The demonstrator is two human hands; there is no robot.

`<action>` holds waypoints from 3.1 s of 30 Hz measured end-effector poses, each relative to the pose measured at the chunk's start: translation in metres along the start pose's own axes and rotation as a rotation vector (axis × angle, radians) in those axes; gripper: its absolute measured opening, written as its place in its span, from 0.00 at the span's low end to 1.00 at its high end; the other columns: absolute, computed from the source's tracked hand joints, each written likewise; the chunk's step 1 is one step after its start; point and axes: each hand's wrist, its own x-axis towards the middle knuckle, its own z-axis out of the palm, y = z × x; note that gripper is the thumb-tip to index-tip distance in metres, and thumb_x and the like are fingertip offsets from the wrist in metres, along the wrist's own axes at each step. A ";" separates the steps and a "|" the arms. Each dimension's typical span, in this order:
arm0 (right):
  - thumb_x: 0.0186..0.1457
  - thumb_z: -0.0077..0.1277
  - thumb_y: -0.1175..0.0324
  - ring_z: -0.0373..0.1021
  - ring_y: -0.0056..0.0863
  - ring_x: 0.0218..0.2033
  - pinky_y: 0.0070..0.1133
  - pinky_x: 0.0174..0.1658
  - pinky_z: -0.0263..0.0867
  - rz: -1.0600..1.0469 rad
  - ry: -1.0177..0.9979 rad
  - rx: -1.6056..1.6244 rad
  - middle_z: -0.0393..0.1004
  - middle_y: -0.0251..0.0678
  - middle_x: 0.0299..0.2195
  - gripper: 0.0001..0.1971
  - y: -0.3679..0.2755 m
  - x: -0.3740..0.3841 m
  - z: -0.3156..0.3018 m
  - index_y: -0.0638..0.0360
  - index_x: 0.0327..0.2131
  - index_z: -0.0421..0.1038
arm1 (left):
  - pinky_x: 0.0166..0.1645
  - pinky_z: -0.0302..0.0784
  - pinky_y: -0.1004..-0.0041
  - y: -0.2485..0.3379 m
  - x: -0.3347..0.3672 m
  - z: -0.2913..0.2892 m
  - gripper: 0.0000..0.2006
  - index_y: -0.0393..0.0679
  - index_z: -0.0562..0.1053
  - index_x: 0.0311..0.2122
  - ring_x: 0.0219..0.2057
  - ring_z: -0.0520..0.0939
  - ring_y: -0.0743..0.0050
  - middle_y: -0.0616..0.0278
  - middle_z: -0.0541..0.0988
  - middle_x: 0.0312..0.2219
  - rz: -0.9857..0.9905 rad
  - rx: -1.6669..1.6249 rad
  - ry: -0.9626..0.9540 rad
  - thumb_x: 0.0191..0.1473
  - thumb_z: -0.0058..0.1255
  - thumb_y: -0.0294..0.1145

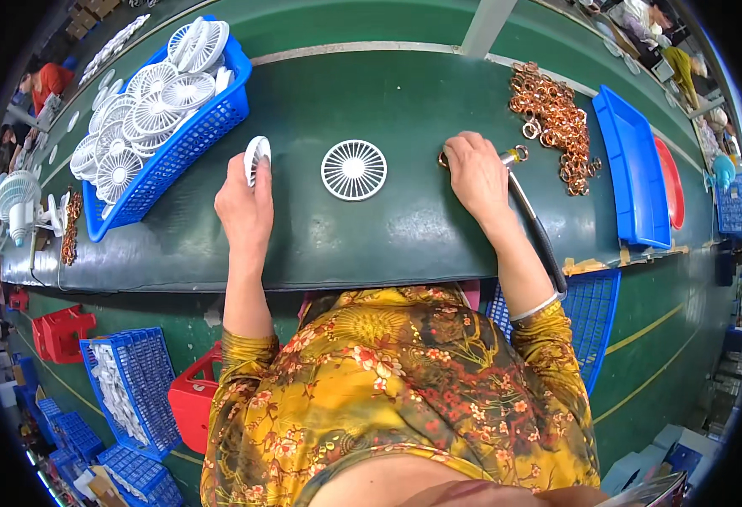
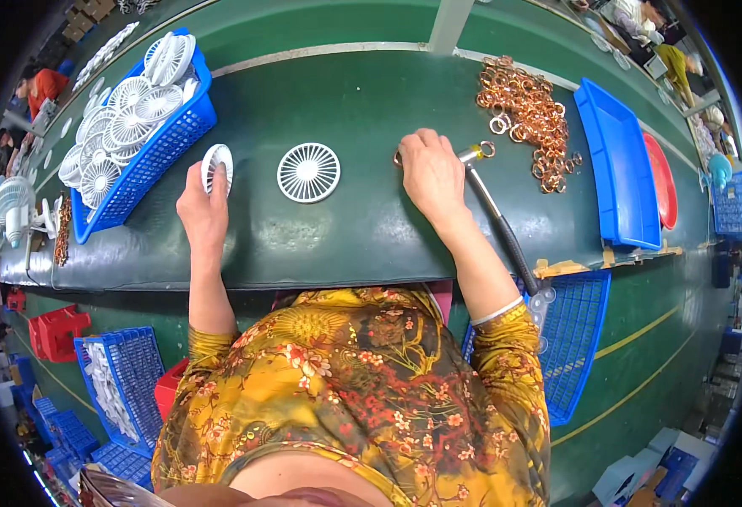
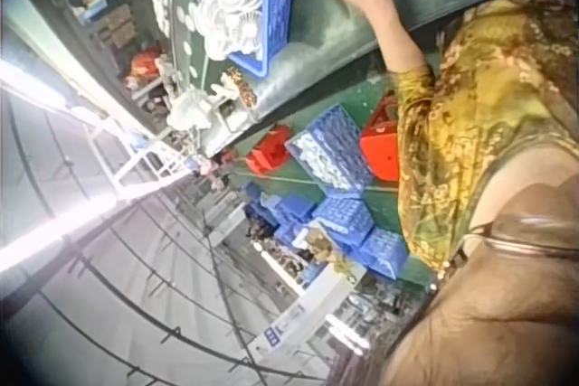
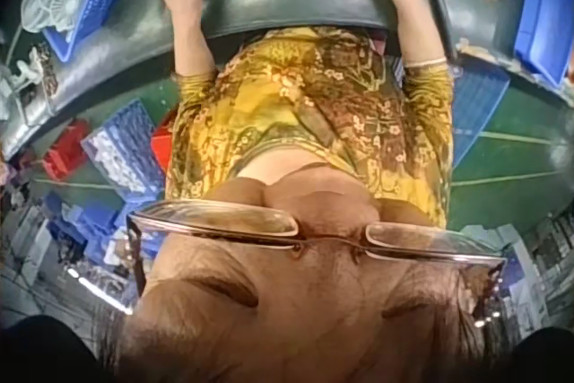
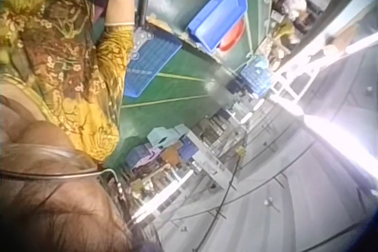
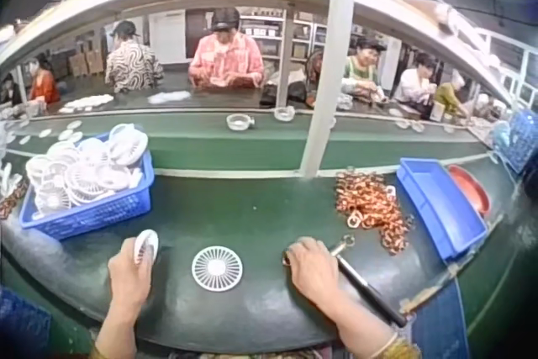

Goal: Assembling plastic fan covers by inserting metal rings and securing them using a mallet on an assembly line.

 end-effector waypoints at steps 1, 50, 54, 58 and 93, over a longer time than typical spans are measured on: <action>0.53 0.50 0.65 0.69 0.42 0.34 0.34 0.37 0.66 0.066 0.028 0.037 0.72 0.41 0.32 0.08 -0.005 0.001 -0.003 0.60 0.31 0.72 | 0.35 0.74 0.62 0.002 -0.005 -0.002 0.11 0.40 0.72 0.40 0.29 0.81 0.50 0.48 0.79 0.27 -0.006 0.003 0.002 0.56 0.50 0.36; 0.51 0.47 0.73 0.70 0.46 0.38 0.33 0.42 0.67 0.246 0.051 -0.051 0.72 0.47 0.38 0.15 0.066 -0.003 -0.055 0.55 0.45 0.72 | 0.31 0.76 0.63 0.038 -0.031 -0.017 0.19 0.34 0.65 0.49 0.28 0.82 0.50 0.46 0.79 0.31 0.439 -0.195 -0.045 0.52 0.53 0.25; 0.50 0.52 0.70 0.67 0.42 0.30 0.32 0.35 0.64 0.210 -0.096 0.035 0.67 0.44 0.27 0.06 0.082 -0.012 -0.057 0.62 0.26 0.70 | 0.29 0.71 0.61 0.005 -0.033 -0.020 0.21 0.44 0.70 0.50 0.23 0.75 0.55 0.55 0.75 0.23 0.330 0.177 0.187 0.49 0.55 0.26; 0.51 0.51 0.71 0.68 0.44 0.28 0.33 0.32 0.63 0.178 -0.044 0.023 0.69 0.45 0.26 0.05 0.109 -0.036 -0.060 0.63 0.26 0.70 | 0.45 0.66 0.60 0.004 -0.043 -0.016 0.22 0.50 0.73 0.48 0.41 0.74 0.57 0.59 0.78 0.37 0.372 0.385 0.003 0.44 0.60 0.33; 0.39 0.62 0.76 0.70 0.31 0.28 0.24 0.31 0.65 -0.264 0.363 0.508 0.73 0.34 0.28 0.09 -0.055 -0.023 -0.074 0.58 0.28 0.74 | 0.42 0.67 0.72 0.041 0.010 -0.020 0.09 0.37 0.67 0.40 0.35 0.69 0.72 0.59 0.68 0.31 0.209 -0.477 0.104 0.58 0.47 0.31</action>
